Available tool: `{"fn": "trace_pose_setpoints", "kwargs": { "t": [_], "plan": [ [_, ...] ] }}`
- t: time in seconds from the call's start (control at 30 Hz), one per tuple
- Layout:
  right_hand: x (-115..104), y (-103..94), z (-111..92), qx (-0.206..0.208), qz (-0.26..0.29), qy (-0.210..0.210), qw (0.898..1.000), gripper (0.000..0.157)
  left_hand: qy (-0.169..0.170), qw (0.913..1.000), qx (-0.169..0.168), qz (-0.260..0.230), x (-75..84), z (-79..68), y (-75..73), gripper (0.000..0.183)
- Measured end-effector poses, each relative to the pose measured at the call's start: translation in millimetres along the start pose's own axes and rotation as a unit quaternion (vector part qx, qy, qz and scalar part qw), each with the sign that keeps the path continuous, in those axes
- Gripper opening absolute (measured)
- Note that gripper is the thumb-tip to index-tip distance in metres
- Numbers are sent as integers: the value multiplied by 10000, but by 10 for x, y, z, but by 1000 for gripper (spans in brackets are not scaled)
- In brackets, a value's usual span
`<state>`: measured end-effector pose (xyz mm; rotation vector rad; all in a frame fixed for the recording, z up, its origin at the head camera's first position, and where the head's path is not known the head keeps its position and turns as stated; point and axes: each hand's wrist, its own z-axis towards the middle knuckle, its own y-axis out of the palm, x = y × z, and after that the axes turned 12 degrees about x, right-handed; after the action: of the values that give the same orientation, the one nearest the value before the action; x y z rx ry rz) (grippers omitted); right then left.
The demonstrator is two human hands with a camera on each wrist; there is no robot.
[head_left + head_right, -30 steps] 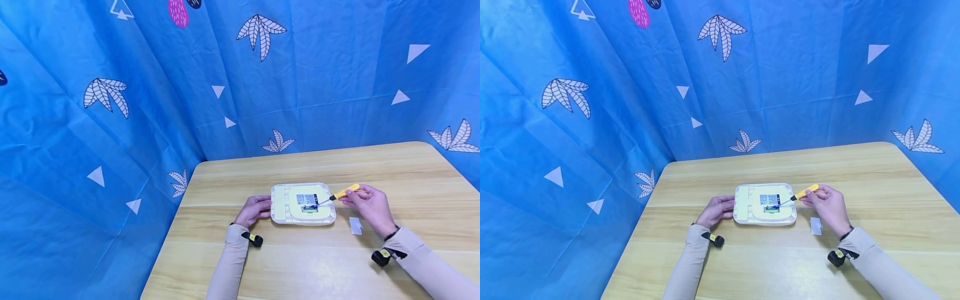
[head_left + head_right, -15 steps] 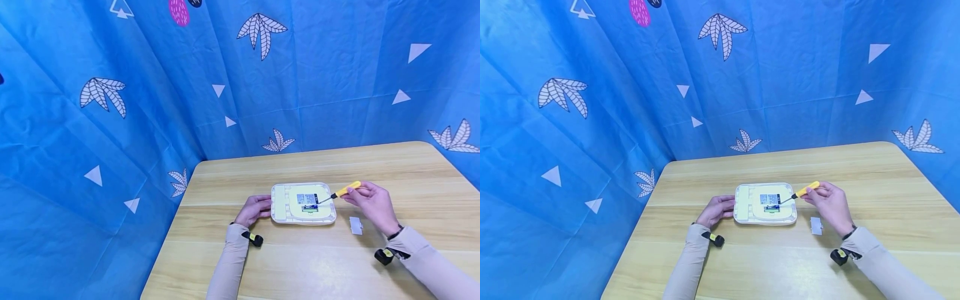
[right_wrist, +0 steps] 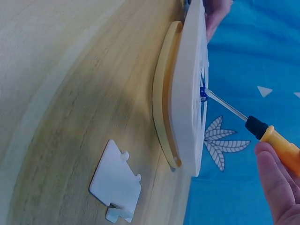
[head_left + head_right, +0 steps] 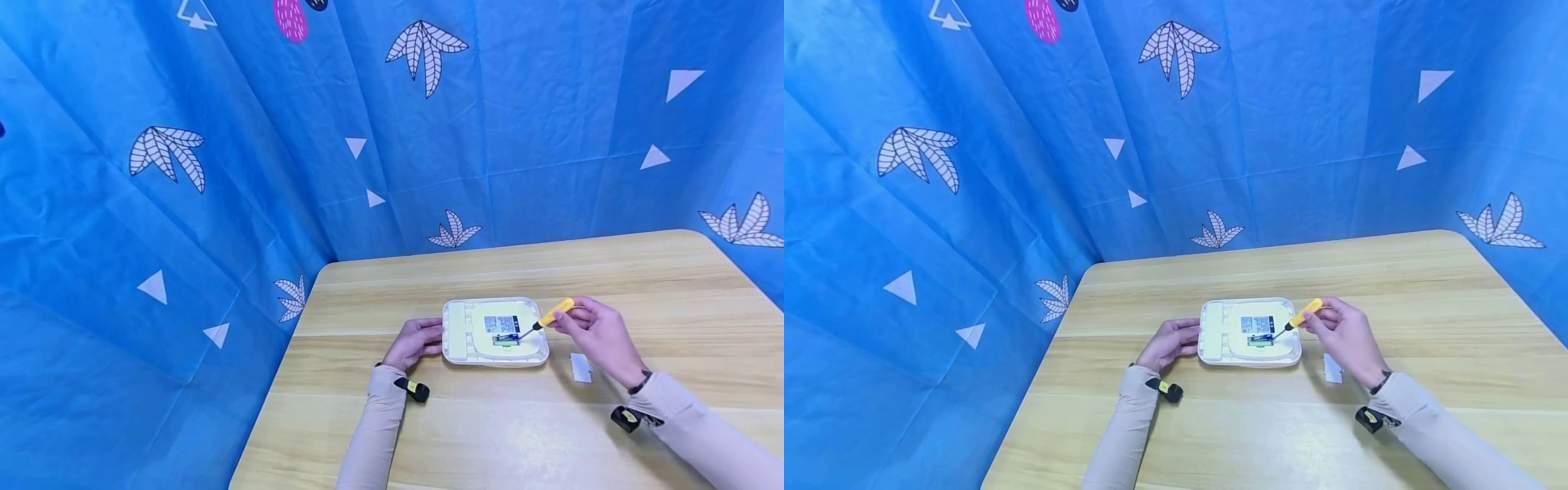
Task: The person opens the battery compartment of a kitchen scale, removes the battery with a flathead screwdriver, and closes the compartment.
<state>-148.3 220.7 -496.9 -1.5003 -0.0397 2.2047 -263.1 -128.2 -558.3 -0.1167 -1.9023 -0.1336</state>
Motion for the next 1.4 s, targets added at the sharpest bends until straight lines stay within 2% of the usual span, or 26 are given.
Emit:
{"fn": "trace_pose_setpoints", "kwargs": {
  "t": [0.27, 0.63, 0.83, 1.03, 1.27, 1.33, 1.4],
  "plan": [
    [-29, 48, -33, -45, -403, -236, 9989, 23, 32, 10000, -71, -27, -5, 1, 8, 42],
    [-128, 93, -26, -147, -708, -879, 9935, 15, -35, 10000, -78, 45, -5, 14, -3, 43],
    [-191, 123, -16, -313, -798, -1417, 9862, 9, -53, 9999, -79, 75, -7, 13, 0, 43],
    [-258, 174, -23, -450, -875, -1745, 9797, 12, -41, 9999, -114, 57, -9, 7, -1, 43],
    [-283, 247, -48, -457, -1134, -2244, 9668, 15, -10, 9999, -140, 45, 1, -10, 2, 43],
    [-278, 261, -51, -439, -1138, -2247, 9668, 15, 7, 9999, -149, 45, -4, -4, 0, 43],
    [-253, 256, -53, -363, -1054, -2097, 9714, 14, 20, 9998, -176, 50, -12, 6, -3, 44]
  ]
}}
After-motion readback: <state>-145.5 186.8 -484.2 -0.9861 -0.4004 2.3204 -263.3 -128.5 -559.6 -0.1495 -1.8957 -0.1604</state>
